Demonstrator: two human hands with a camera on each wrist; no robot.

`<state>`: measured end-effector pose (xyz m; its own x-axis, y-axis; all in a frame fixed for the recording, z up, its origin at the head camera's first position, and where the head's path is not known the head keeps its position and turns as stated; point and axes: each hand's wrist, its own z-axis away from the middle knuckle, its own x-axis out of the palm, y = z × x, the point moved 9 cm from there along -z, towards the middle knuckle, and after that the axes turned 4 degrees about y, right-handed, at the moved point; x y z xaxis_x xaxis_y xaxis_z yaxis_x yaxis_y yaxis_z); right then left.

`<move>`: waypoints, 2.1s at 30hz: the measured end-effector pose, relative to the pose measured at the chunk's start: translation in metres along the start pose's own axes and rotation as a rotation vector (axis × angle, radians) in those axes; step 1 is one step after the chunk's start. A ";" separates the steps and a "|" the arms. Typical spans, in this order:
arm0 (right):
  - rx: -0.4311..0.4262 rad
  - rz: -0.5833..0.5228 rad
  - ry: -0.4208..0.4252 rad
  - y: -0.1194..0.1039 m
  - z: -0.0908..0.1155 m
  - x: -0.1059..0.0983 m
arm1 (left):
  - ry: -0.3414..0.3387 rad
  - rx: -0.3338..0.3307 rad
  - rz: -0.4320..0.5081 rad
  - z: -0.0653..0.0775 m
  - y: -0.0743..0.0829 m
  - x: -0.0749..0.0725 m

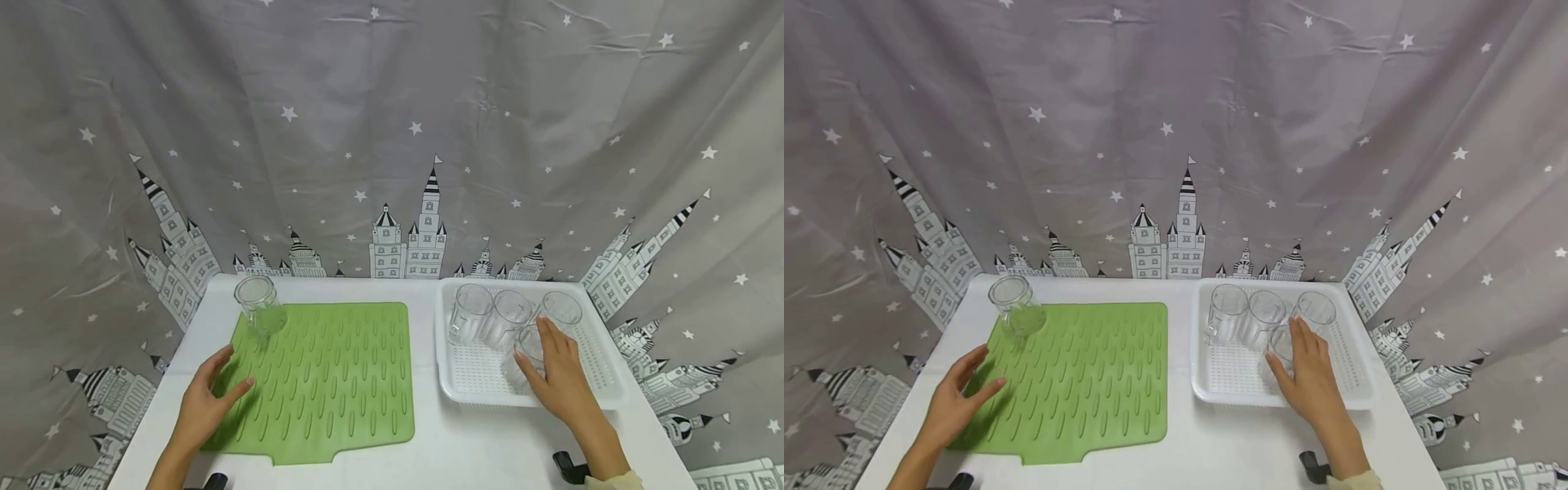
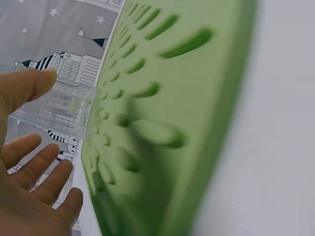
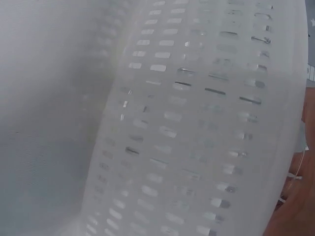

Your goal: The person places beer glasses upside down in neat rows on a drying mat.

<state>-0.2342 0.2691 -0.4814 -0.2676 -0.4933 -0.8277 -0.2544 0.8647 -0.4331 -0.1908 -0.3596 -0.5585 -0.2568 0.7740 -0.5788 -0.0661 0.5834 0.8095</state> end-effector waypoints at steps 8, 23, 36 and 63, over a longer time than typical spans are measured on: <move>0.036 -0.034 0.023 0.006 0.000 -0.009 | 0.014 -0.003 -0.073 0.015 -0.005 0.010; 0.012 -0.048 0.084 0.003 -0.002 -0.028 | 0.061 0.055 -0.171 0.026 -0.007 0.009; -0.040 0.004 0.161 -0.023 -0.016 -0.075 | 0.036 0.032 -0.186 0.028 -0.014 0.011; -0.132 -0.047 0.145 -0.085 -0.027 -0.066 | 0.043 0.087 -0.036 0.034 0.027 0.043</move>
<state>-0.2199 0.2259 -0.3807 -0.3811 -0.5494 -0.7436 -0.3869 0.8253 -0.4114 -0.1712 -0.3021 -0.5653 -0.2970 0.7419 -0.6012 0.0072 0.6313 0.7755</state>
